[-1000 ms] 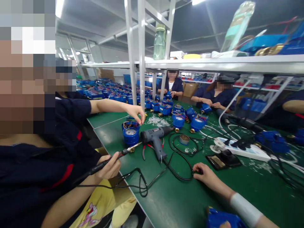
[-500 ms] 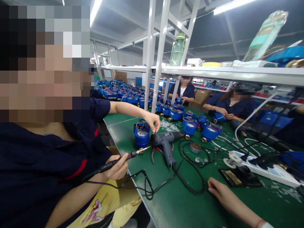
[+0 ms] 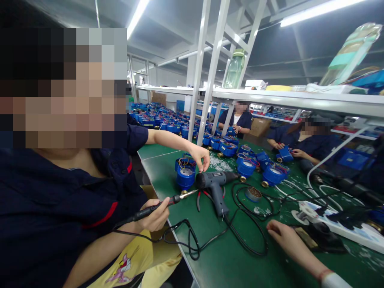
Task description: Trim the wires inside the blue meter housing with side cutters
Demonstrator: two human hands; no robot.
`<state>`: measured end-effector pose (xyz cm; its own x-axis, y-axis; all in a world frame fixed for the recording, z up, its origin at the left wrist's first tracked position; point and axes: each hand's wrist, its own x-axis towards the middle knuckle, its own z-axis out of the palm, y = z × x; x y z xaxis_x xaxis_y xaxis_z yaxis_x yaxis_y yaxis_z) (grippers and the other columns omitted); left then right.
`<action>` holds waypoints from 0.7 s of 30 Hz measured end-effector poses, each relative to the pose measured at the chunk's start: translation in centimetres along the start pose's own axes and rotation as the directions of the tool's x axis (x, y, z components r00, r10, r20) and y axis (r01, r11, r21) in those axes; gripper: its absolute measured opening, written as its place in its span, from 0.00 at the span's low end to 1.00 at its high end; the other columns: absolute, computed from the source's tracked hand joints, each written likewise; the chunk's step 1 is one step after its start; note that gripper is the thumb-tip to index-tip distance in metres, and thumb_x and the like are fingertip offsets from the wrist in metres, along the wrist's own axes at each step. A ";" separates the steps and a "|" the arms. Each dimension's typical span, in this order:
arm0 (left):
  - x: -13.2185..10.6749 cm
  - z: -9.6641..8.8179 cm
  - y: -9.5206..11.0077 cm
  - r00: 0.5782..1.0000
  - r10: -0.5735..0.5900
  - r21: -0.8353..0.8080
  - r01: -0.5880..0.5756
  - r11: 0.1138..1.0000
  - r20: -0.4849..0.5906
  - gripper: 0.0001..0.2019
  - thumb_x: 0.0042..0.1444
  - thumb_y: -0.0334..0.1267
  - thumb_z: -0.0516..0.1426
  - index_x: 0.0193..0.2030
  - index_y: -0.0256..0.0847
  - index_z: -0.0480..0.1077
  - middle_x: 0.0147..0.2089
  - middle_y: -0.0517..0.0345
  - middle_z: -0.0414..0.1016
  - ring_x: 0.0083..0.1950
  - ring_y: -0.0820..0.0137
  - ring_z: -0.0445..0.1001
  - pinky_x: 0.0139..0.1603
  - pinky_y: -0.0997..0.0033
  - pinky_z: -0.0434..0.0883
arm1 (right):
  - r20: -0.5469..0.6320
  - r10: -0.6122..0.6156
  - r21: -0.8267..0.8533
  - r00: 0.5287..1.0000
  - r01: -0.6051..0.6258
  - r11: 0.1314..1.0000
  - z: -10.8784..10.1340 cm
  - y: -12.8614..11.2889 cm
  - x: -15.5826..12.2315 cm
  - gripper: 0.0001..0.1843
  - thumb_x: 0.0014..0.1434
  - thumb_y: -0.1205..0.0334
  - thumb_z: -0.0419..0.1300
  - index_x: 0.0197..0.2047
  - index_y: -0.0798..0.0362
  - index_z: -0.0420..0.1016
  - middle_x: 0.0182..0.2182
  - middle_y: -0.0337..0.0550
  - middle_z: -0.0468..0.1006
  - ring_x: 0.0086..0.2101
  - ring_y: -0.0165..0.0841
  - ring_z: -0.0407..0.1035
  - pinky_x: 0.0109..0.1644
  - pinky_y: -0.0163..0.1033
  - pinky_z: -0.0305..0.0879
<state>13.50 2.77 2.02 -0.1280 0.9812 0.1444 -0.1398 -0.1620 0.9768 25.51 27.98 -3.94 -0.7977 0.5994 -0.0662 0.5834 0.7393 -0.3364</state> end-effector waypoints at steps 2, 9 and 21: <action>0.9 -3.0 0.9 1.000 0.006 -0.017 -0.006 1.000 -0.007 0.14 0.63 0.44 0.54 0.53 0.43 0.69 0.53 0.52 0.72 0.50 0.65 0.74 0.48 0.57 0.75 | -0.007 -0.024 -0.058 1.000 0.024 0.998 -0.3 -0.4 0.7 0.06 0.64 0.66 0.56 0.34 0.56 0.68 0.31 0.39 0.73 0.33 0.31 0.70 0.41 0.39 0.67; 9.9 -15.9 7.3 1.000 0.008 -0.088 -0.010 0.996 -0.029 0.13 0.61 0.47 0.56 0.49 0.45 0.72 0.50 0.54 0.76 0.50 0.64 0.75 0.47 0.58 0.76 | 0.003 -0.240 -0.233 0.971 0.234 0.944 -2.1 -5.1 5.2 0.09 0.66 0.61 0.58 0.46 0.57 0.72 0.45 0.45 0.73 0.46 0.37 0.69 0.51 0.48 0.67; 19.4 -25.8 10.9 0.970 -0.202 -0.084 0.192 0.978 -0.138 0.25 0.63 0.55 0.48 0.45 0.34 0.74 0.41 0.57 0.78 0.44 0.61 0.80 0.45 0.59 0.76 | 0.193 -0.436 -0.484 0.879 0.472 0.737 -0.7 -11.1 11.8 0.13 0.66 0.60 0.58 0.51 0.56 0.70 0.48 0.47 0.71 0.46 0.38 0.69 0.49 0.48 0.69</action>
<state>-15.87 17.28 11.42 -0.2312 0.9697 -0.0789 -0.2441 0.0207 0.9695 9.72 27.06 -0.34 -0.9849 0.1455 -0.0933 0.1276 0.9762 0.1751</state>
